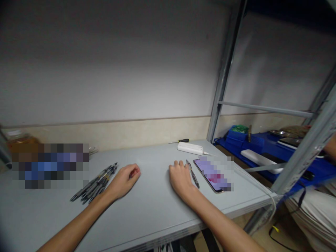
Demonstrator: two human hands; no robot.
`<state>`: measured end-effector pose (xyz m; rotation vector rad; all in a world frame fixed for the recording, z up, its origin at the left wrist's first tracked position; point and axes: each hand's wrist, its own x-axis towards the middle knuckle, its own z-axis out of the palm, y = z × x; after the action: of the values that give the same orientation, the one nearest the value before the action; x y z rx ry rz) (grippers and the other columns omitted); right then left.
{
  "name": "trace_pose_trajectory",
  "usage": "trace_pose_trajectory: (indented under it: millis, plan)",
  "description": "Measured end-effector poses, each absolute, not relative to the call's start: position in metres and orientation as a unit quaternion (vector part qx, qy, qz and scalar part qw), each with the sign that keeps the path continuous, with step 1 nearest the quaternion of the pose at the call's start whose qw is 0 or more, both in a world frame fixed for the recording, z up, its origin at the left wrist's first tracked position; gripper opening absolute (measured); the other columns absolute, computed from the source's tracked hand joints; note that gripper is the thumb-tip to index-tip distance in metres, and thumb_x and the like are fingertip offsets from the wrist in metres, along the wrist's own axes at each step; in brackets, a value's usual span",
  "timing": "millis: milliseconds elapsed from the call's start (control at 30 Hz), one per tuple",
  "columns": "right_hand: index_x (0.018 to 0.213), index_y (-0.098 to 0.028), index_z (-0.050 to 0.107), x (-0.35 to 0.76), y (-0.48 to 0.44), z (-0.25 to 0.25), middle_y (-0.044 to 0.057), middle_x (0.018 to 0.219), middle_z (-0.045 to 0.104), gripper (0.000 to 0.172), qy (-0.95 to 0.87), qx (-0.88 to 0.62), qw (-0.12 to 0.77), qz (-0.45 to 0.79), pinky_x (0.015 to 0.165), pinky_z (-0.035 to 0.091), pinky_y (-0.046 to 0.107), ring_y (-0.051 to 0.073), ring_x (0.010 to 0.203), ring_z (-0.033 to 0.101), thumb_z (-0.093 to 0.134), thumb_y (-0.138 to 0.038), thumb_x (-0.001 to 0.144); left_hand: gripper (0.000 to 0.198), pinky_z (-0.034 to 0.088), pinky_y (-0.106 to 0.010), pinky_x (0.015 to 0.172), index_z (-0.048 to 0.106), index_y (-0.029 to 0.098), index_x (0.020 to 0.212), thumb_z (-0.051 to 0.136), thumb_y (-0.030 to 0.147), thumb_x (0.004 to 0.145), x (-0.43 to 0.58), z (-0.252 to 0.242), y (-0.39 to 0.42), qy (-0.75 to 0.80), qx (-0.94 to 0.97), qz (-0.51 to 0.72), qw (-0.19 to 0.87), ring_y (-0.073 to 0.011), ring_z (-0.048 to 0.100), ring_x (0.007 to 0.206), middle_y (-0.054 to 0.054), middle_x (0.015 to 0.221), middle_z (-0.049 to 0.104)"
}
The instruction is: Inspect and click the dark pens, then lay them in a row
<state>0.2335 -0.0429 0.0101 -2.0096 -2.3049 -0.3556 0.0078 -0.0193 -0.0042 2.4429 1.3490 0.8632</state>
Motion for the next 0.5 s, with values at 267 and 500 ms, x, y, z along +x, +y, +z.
trace_pose_trajectory:
  millis: [267,500]
  plan:
    - [0.097,-0.017,0.06,0.192,-0.039,0.003,0.012,0.099,0.057,0.024,-0.811,-0.578,0.08,-0.048,0.076,0.037,0.034,0.023,0.094,0.05,0.039,-0.022,0.086,0.023,0.035,-0.037,0.08,0.056,0.017,0.096,0.044,0.015,0.077,0.001,0.008,-0.022,0.602,0.757,0.199,-0.16,-0.0252,0.042,0.098,-0.01,0.105,0.05]
    - [0.1,-0.014,0.06,0.22,-0.029,0.02,0.017,0.103,0.056,0.03,-0.739,-0.666,0.021,-0.099,0.078,0.035,0.039,0.027,0.099,0.049,0.038,-0.006,0.081,0.029,0.034,-0.041,0.078,0.056,0.012,0.1,0.039,0.012,0.076,-0.007,0.01,-0.024,0.691,0.699,0.093,-0.159,-0.0286,0.04,0.101,-0.015,0.105,0.05]
